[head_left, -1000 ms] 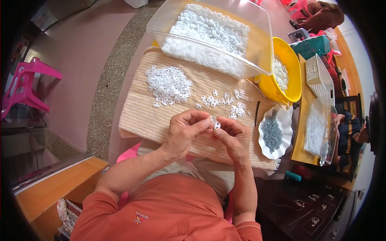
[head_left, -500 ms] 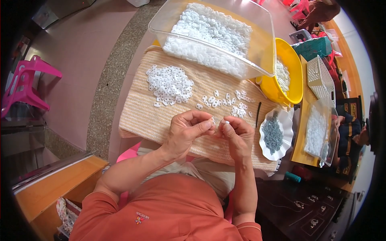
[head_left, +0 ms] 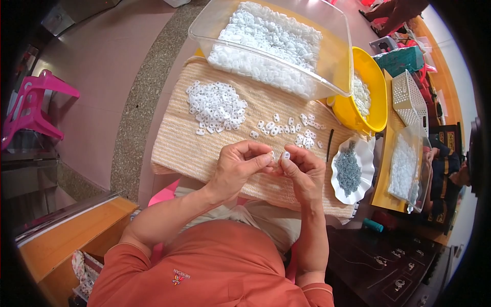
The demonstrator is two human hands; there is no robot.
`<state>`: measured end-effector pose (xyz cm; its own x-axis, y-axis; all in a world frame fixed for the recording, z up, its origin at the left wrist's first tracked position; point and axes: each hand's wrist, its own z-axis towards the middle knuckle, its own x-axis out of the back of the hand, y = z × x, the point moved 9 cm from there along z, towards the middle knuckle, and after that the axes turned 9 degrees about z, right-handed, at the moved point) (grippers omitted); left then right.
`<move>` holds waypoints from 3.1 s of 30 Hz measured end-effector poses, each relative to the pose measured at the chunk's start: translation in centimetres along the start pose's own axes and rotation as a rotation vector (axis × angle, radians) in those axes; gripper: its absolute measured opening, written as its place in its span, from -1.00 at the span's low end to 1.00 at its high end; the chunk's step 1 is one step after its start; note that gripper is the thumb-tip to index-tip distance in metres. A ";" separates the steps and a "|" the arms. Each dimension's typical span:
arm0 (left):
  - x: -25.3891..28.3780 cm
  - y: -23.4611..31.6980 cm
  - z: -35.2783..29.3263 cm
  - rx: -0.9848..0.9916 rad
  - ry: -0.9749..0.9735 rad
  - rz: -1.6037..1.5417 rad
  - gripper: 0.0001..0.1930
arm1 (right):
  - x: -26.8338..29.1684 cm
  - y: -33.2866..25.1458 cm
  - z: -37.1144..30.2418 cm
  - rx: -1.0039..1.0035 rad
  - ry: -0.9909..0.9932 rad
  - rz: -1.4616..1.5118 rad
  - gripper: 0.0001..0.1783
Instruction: Manually assembling small white plastic components by inserting tiny grey pieces into them.
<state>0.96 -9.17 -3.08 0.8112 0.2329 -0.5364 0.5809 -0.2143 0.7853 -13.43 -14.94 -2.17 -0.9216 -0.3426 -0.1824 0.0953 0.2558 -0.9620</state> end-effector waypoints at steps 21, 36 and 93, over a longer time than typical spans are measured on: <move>0.0 -0.4 0.3 0.016 -0.036 0.092 -0.84 | -0.3 0.3 -0.1 0.042 -0.099 -0.089 -0.62; -0.2 -0.2 0.2 0.039 -0.041 0.140 -0.85 | 0.0 0.7 -0.1 0.016 -0.115 -0.072 -0.63; -2.3 -1.9 -0.8 0.297 -0.292 -0.330 -0.93 | -3.0 -2.5 -0.7 0.217 -0.306 -0.139 -0.62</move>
<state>-2.05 -8.56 -3.06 0.5420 0.0687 -0.8375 0.7685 -0.4439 0.4609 -11.16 -13.96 0.95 -0.7797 -0.6225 -0.0676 0.0851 0.0017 -0.9964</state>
